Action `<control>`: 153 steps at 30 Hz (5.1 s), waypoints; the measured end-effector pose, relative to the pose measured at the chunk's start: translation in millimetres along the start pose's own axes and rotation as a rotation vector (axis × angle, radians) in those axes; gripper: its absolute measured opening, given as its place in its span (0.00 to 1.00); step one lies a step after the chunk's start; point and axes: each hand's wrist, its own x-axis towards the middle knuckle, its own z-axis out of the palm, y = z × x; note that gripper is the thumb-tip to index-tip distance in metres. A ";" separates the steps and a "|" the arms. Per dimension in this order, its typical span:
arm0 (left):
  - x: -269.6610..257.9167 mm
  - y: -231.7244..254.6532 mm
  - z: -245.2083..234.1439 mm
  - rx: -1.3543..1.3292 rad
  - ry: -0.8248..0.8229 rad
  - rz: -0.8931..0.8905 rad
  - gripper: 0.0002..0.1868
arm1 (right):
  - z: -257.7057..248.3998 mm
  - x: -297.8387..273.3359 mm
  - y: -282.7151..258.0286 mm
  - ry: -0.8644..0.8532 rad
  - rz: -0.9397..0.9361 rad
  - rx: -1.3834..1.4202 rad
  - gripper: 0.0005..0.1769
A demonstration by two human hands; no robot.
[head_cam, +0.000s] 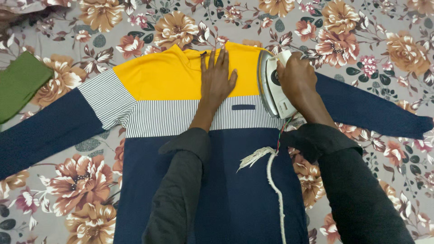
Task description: The person irons a long-sleeved color-blocked shirt laid out on a floral bedsheet. They use a white iron to smooth the sleeves, shoulders, and body, occasionally adjusting the shirt and moving other clothes aside. The shirt is flipped over at the end to iron the other side.
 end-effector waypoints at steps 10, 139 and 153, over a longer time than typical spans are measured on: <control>-2.0 1.7 -1.0 0.006 -0.023 0.007 0.35 | -6.4 -20.0 14.5 -0.097 0.070 -0.024 0.30; -18.6 80.1 21.5 0.013 -0.087 0.013 0.36 | -26.4 -26.2 90.5 -0.119 0.042 0.064 0.28; -13.5 83.5 19.6 0.029 -0.200 -0.023 0.51 | -40.5 -50.0 128.0 -0.066 0.157 0.054 0.29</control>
